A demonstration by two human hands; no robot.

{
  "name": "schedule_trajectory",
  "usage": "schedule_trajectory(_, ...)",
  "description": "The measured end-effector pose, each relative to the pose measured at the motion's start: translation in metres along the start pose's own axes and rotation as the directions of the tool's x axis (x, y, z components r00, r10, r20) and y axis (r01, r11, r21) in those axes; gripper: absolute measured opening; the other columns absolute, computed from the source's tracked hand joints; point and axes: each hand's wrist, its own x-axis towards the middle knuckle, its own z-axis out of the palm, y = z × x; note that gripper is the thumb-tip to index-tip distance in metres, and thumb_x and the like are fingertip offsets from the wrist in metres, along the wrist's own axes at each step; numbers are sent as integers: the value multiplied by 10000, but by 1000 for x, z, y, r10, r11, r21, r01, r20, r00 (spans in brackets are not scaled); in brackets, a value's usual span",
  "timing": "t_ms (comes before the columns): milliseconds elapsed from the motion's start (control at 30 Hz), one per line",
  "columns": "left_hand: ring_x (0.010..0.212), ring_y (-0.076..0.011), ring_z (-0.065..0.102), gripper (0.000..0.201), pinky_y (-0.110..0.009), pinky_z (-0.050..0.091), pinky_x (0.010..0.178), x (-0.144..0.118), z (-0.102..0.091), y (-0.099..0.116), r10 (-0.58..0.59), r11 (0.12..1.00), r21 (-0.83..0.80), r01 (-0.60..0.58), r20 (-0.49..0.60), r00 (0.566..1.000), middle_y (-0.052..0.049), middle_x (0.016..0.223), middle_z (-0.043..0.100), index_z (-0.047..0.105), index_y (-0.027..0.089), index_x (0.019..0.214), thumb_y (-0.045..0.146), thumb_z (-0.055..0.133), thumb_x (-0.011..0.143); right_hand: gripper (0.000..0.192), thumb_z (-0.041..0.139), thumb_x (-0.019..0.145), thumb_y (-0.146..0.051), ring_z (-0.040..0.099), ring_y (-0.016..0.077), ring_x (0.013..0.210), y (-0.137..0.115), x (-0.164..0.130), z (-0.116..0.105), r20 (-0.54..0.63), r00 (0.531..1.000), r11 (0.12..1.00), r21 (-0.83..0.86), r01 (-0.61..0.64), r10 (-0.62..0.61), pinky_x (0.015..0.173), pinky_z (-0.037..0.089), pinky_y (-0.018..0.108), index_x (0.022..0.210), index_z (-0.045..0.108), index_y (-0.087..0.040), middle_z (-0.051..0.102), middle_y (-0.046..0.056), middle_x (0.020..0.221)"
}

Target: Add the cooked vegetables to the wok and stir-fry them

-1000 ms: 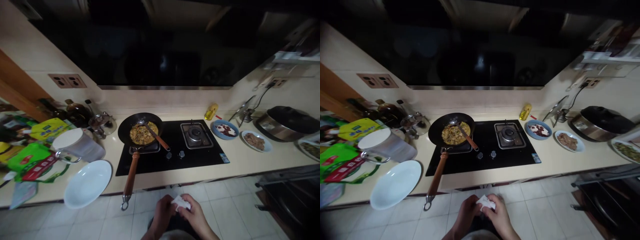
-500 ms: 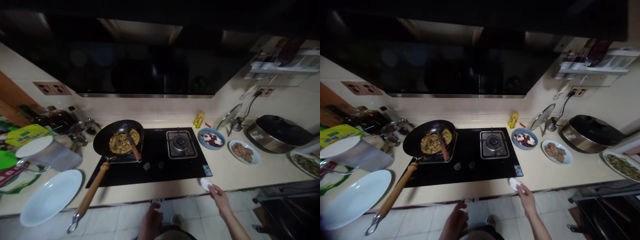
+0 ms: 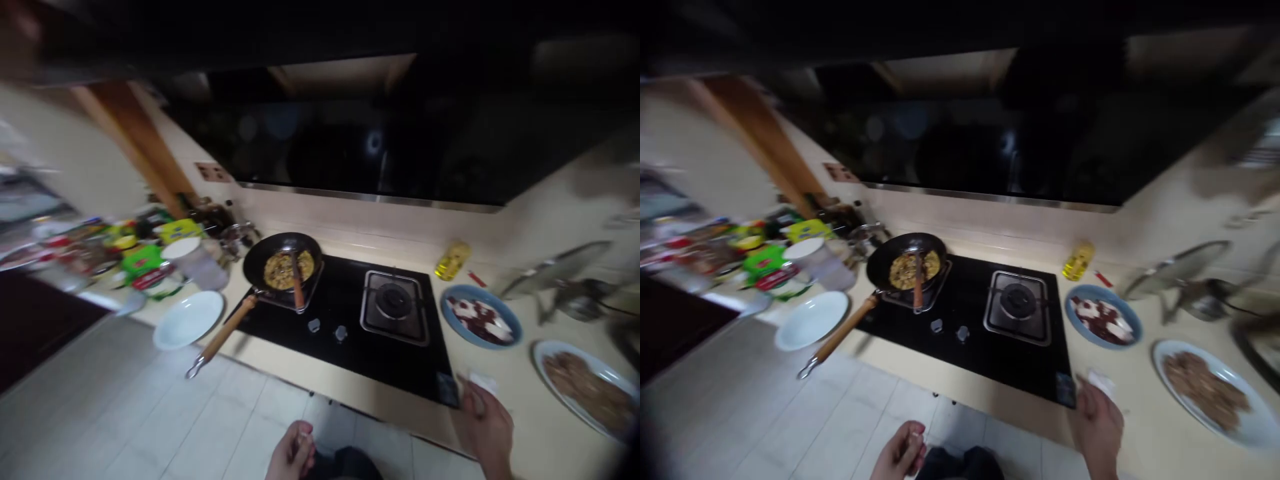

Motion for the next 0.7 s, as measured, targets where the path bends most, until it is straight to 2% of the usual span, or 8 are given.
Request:
schedule_trajectory(67, 496, -96, 453, 591, -226, 280, 487, -4, -5, 11, 64, 996, 55, -66, 42, 997, 54, 553, 488, 508, 190, 817, 739, 592, 614, 409, 448, 802, -433, 614, 340, 918, -37, -5, 16, 5, 984, 981, 79, 179, -180, 855, 464, 479, 918, 695, -127, 685, 181, 959)
schedule_trajectory(133, 534, -101, 460, 560, -234, 304, 524, -7, -10, 18, 116, 988, 98, -118, 27, 993, 56, 574, 474, 503, 186, 838, 717, 560, 670, 372, 462, 819, -425, 620, 314, 892, -72, -6, 29, 28, 951, 933, 205, 297, -309, 844, 476, 460, 863, 696, -139, 694, 167, 923)
schedule_trajectory(233, 576, -110, 467, 518, -240, 330, 561, -12, -15, 19, 148, 982, 115, -151, 30, 989, 55, 607, 470, 501, 190, 874, 681, 546, 716, 387, 451, 849, -459, 636, 283, 852, -107, -5, 44, 84, 917, 860, 389, 329, -389, 821, 497, 442, 838, 690, -155, 710, 148, 858)
schedule_trajectory(367, 590, -121, 477, 510, -245, 347, 581, -15, -27, 11, 161, 978, 127, -166, 54, 986, 47, 617, 471, 519, 187, 875, 674, 540, 728, 462, 454, 831, -568, 667, 266, 779, -125, -22, 58, 225, 892, 830, 506, 236, -391, 730, 544, 408, 825, 705, -181, 721, 138, 835)
schedule_trajectory(467, 586, -120, 467, 526, -244, 333, 571, -15, -47, 6, 151, 984, 94, -154, 39, 988, 44, 622, 463, 519, 184, 862, 689, 542, 715, 493, 457, 809, -620, 685, 263, 743, -143, -55, 66, 406, 825, 821, 558, 117, -393, 684, 567, 379, 817, 718, -202, 728, 128, 814)
schedule_trajectory(533, 577, -114, 452, 536, -240, 310, 553, -14, -65, 3, 144, 988, 55, -146, 24, 989, 50, 615, 446, 509, 186, 852, 699, 549, 700, 509, 455, 803, -635, 688, 269, 756, -165, -82, 71, 499, 777, 823, 566, 43, -384, 688, 572, 375, 815, 721, -201, 729, 130, 817)
schedule_trajectory(633, 570, -108, 446, 548, -236, 293, 537, -8, -96, -1, 133, 991, 10, -133, 19, 991, 52, 611, 443, 499, 187, 852, 705, 564, 683, 504, 471, 799, -634, 682, 272, 777, -211, -120, 77, 579, 723, 813, 581, -41, -377, 709, 565, 373, 808, 721, -196, 726, 131, 825)
schedule_trajectory(700, 543, -103, 431, 563, -234, 284, 519, -2, -121, 1, 123, 992, -25, -122, 29, 992, 57, 590, 441, 489, 195, 828, 720, 584, 649, 500, 488, 790, -636, 677, 273, 796, -244, -140, 81, 591, 713, 792, 605, -81, -378, 747, 555, 376, 809, 720, -193, 724, 131, 832)
